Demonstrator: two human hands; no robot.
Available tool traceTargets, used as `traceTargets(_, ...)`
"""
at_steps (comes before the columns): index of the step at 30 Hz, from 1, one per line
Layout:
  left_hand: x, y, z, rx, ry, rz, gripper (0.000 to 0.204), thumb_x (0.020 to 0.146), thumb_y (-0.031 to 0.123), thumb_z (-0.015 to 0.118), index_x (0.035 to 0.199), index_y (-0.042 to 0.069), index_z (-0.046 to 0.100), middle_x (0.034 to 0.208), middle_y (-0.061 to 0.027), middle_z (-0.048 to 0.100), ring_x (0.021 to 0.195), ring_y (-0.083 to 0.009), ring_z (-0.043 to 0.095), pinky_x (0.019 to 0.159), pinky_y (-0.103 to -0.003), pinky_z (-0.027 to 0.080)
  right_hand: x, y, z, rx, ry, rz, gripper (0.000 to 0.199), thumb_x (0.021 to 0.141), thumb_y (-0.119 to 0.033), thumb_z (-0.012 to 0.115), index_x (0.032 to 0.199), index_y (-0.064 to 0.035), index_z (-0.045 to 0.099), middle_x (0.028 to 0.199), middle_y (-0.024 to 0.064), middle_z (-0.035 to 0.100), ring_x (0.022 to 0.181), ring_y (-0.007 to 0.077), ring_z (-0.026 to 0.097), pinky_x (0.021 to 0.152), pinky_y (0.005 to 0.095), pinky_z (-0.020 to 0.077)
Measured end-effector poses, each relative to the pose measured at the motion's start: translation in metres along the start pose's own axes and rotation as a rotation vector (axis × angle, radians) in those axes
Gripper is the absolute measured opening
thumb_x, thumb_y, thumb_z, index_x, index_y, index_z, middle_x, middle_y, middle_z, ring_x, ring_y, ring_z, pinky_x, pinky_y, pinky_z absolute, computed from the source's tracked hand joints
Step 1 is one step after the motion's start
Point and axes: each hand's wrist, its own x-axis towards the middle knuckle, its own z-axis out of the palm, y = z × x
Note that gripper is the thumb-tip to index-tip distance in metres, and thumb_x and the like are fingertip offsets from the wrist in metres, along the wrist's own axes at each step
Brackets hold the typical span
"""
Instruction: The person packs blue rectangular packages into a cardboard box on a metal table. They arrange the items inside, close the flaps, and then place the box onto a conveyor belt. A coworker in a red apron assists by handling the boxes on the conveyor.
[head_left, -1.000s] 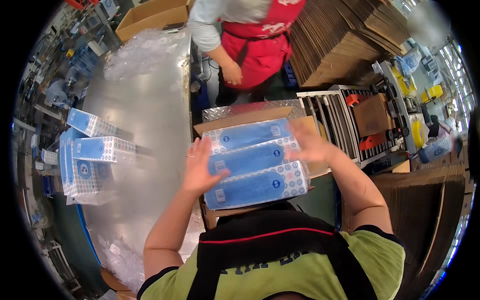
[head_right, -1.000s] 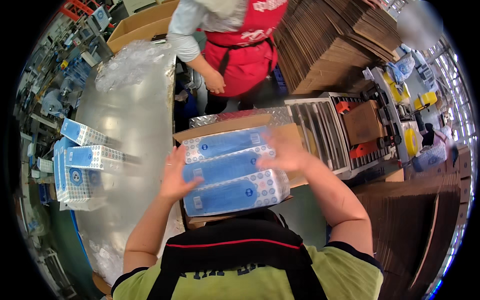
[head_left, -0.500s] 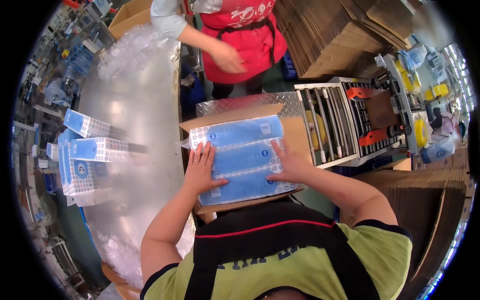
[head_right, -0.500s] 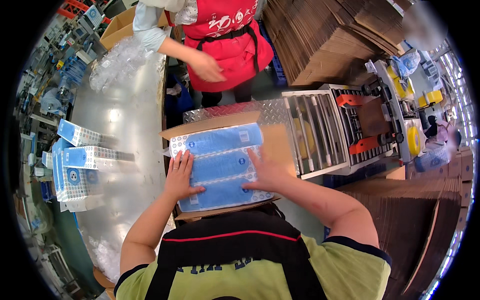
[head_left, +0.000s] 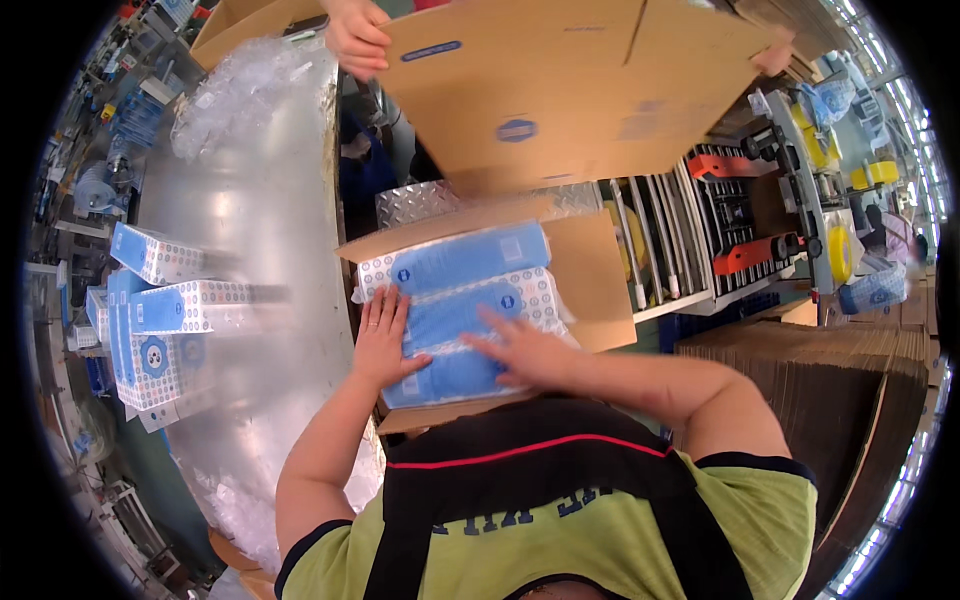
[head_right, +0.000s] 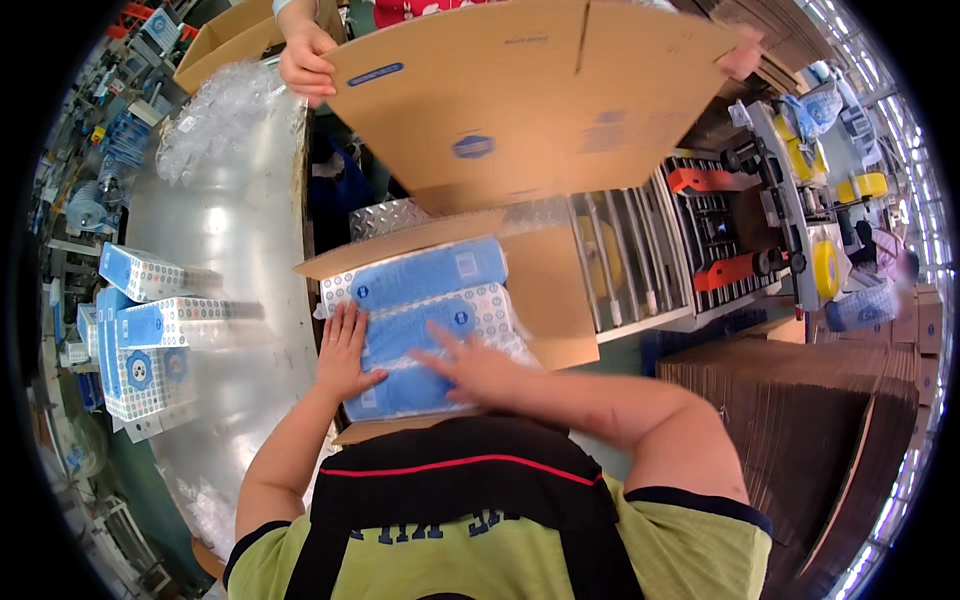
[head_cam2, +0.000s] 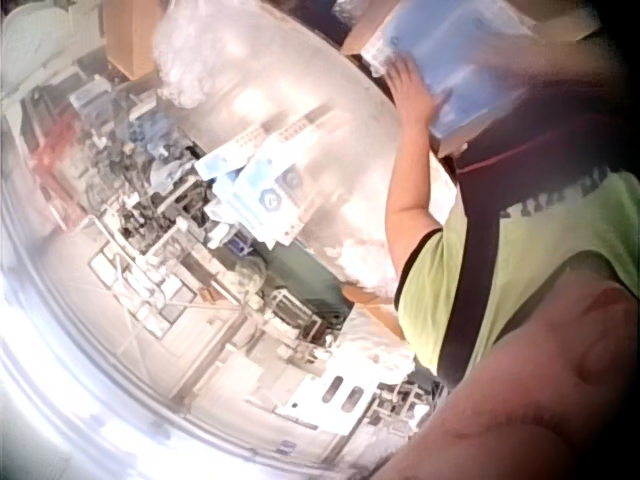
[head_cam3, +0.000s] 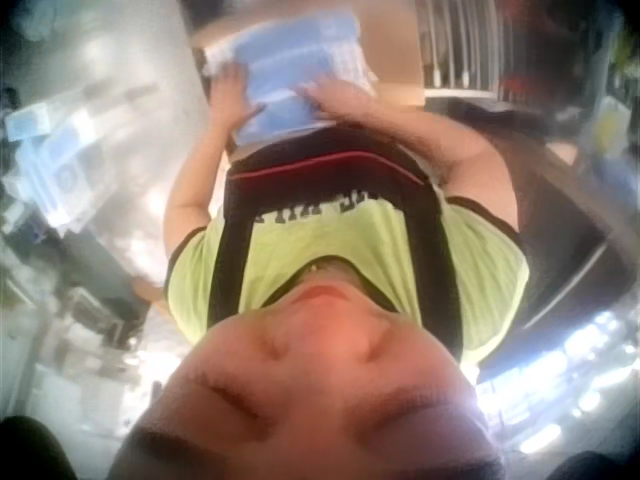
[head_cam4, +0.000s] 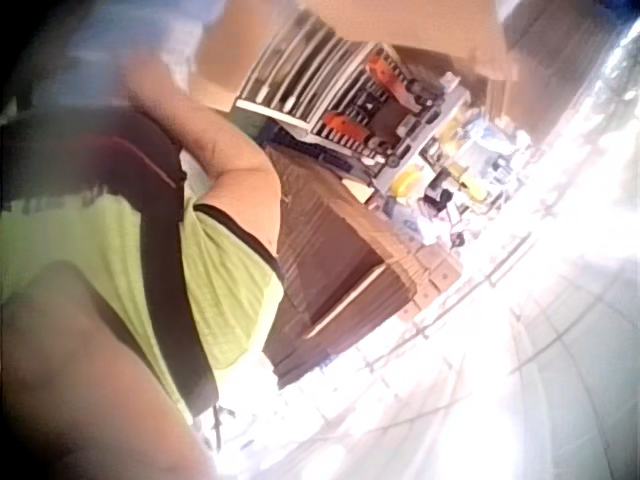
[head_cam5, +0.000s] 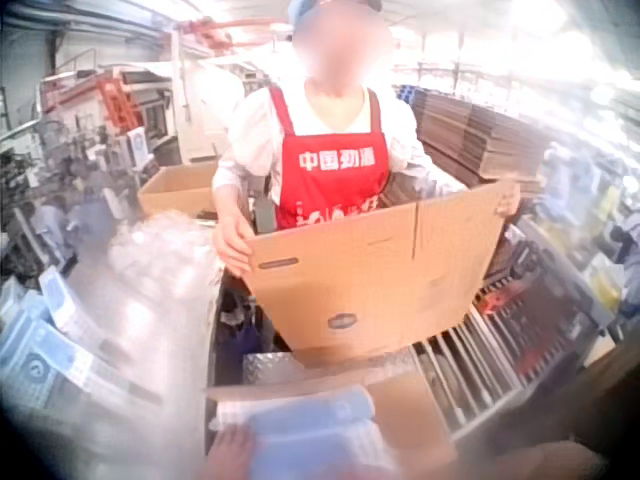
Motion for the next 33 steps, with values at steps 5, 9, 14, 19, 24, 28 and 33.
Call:
traceTargets(5, 0.005, 0.004, 0.01, -0.066, -0.017, -0.058, 0.115, 0.07, 0.061, 0.069, 0.152, -0.002, 0.019, 0.161, -0.0202, 0.012, 0.149, -0.0373, 0.007, 0.119, -0.051, 0.01, -0.025, 0.058, 0.004, -0.391, 0.187, -0.141, 0.09, 0.082, -0.062, 0.062, 0.152, -0.0164, 0.029, 0.159, 0.0233, 0.015, 0.145, 0.0409, 0.02, 0.115, 0.0536, 0.0233)
traceTargets(9, 0.005, 0.007, 0.014, -0.059, -0.049, -0.092, 0.112, 0.073, 0.061, 0.067, 0.152, -0.001, 0.019, 0.16, -0.0202, 0.013, 0.15, -0.0362, 0.007, 0.12, -0.049, 0.009, 0.023, 0.065, 0.013, -0.31, 0.237, 0.116, 0.106, 0.074, -0.074, 0.06, 0.153, -0.0116, 0.026, 0.159, 0.024, 0.014, 0.147, 0.0423, 0.011, 0.119, 0.054, 0.0104)
traceTargets(14, 0.011, 0.008, 0.019, 0.009, -0.032, -0.096, 0.11, 0.074, 0.061, 0.066, 0.152, 0.0, 0.019, 0.16, -0.0189, 0.014, 0.149, -0.0358, 0.008, 0.12, -0.048, 0.009, 0.036, 0.094, 0.055, -0.26, 0.323, 0.102, 0.109, 0.072, -0.074, 0.062, 0.153, -0.0084, 0.026, 0.159, 0.0247, 0.014, 0.147, 0.0436, 0.01, 0.118, 0.0548, 0.0097)
traceTargets(19, -0.001, 0.006, 0.026, -0.02, 0.0, -0.125, 0.109, 0.073, 0.058, 0.068, 0.151, -0.001, 0.02, 0.16, -0.0202, 0.016, 0.148, -0.0388, 0.012, 0.12, -0.049, 0.01, 0.022, 0.073, 0.045, -0.241, 0.247, -0.117, 0.101, 0.078, -0.066, 0.062, 0.151, -0.0048, 0.028, 0.159, 0.023, 0.014, 0.148, 0.0409, 0.012, 0.117, 0.0563, 0.0136)
traceTargets(24, 0.017, 0.005, 0.037, -0.038, 0.199, 0.021, 0.095, 0.078, 0.051, 0.067, 0.149, 0.002, 0.027, 0.155, -0.0244, 0.024, 0.143, -0.0434, 0.021, 0.117, -0.054, 0.017, -0.007, 0.109, 0.06, -0.149, 0.447, -0.102, 0.096, 0.082, -0.058, 0.063, 0.152, -0.0036, 0.026, 0.158, 0.0238, 0.017, 0.147, 0.0403, 0.013, 0.118, 0.0537, 0.0124)
traceTargets(28, 0.001, 0.003, 0.057, -0.18, 0.514, -0.061, 0.079, 0.081, 0.03, 0.068, 0.146, 0.002, 0.033, 0.153, -0.0243, 0.027, 0.139, -0.0445, 0.028, 0.115, -0.052, 0.022, -0.116, 0.168, -0.01, 0.047, 1.109, -0.013, 0.088, 0.08, -0.036, 0.077, 0.147, -0.0004, 0.033, 0.154, 0.0231, 0.026, 0.144, 0.0389, 0.024, 0.118, 0.0489, 0.0201)
traceTargets(33, 0.002, 0.015, 0.054, -0.122, 0.529, -0.119, 0.072, 0.09, 0.03, 0.059, 0.149, 0.001, 0.028, 0.154, -0.0247, 0.026, 0.141, -0.0421, 0.028, 0.116, -0.046, 0.022, -0.363, 0.225, -0.13, -0.235, 1.934, 0.887, 0.031, 0.09, -0.017, 0.062, 0.112, 0.0038, 0.059, 0.102, 0.0161, 0.063, 0.092, 0.0281, 0.061, 0.084, 0.0393, 0.0485)
